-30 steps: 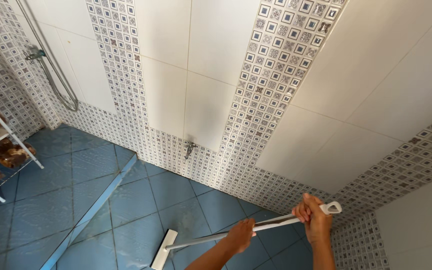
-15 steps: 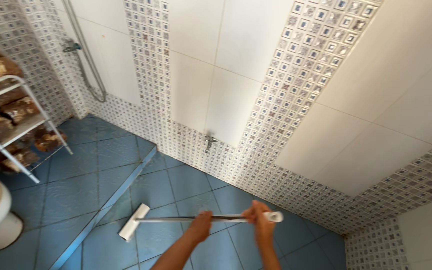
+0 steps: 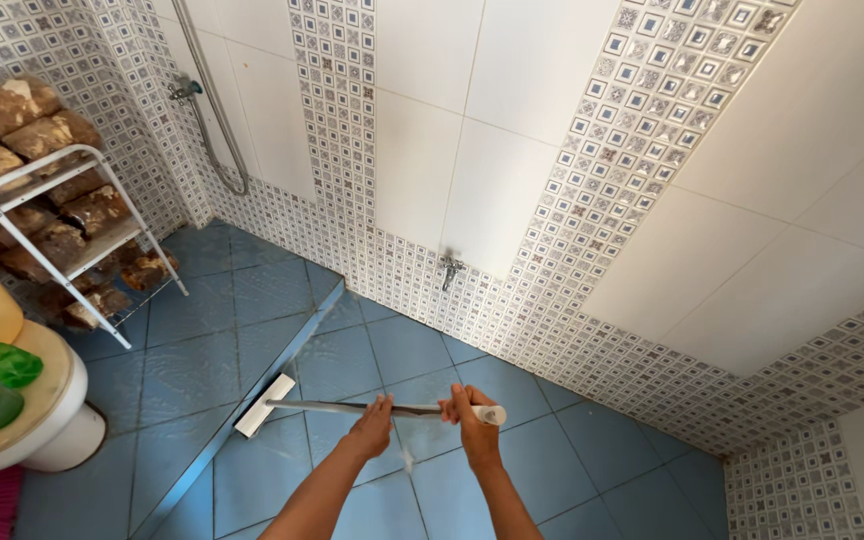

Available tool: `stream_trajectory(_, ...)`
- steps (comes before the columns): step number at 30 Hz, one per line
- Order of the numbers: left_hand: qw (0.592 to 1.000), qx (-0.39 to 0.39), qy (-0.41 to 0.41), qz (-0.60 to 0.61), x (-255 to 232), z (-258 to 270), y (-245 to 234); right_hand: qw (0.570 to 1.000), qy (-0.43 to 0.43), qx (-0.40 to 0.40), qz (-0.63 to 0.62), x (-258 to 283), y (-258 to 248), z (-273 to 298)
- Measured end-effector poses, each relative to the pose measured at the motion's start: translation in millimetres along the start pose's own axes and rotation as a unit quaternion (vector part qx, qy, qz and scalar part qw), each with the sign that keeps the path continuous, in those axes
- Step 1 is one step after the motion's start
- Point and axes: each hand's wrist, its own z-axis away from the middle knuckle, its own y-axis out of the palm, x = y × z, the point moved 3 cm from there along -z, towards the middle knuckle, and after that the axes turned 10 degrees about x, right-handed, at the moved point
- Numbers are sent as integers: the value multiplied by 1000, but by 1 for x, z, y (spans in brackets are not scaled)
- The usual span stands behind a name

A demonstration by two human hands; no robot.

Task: The person sprays liquid into a yellow bucket, adds water from a purple scoop, washes their hands in the bucket, and uses a squeegee to move water across the tiled floor of a bathroom.

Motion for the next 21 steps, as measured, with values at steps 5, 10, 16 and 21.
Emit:
stream_trajectory(5, 984, -11, 84, -154, -45, -14, 20, 999, 13, -36, 16, 2, -47, 5)
stream_trajectory(10, 939, -47, 198, -278, -143, -23, 76, 992, -32, -93, 75, 70, -136, 30)
stream_trajectory(16, 966, 25, 252, 48, -265, 25, 90, 984, -29, -162, 72, 186, -195, 77)
stream_trajectory(21, 946, -15, 324, -3, -294, 58, 72, 988, -91, -125, 20, 195, -197, 96)
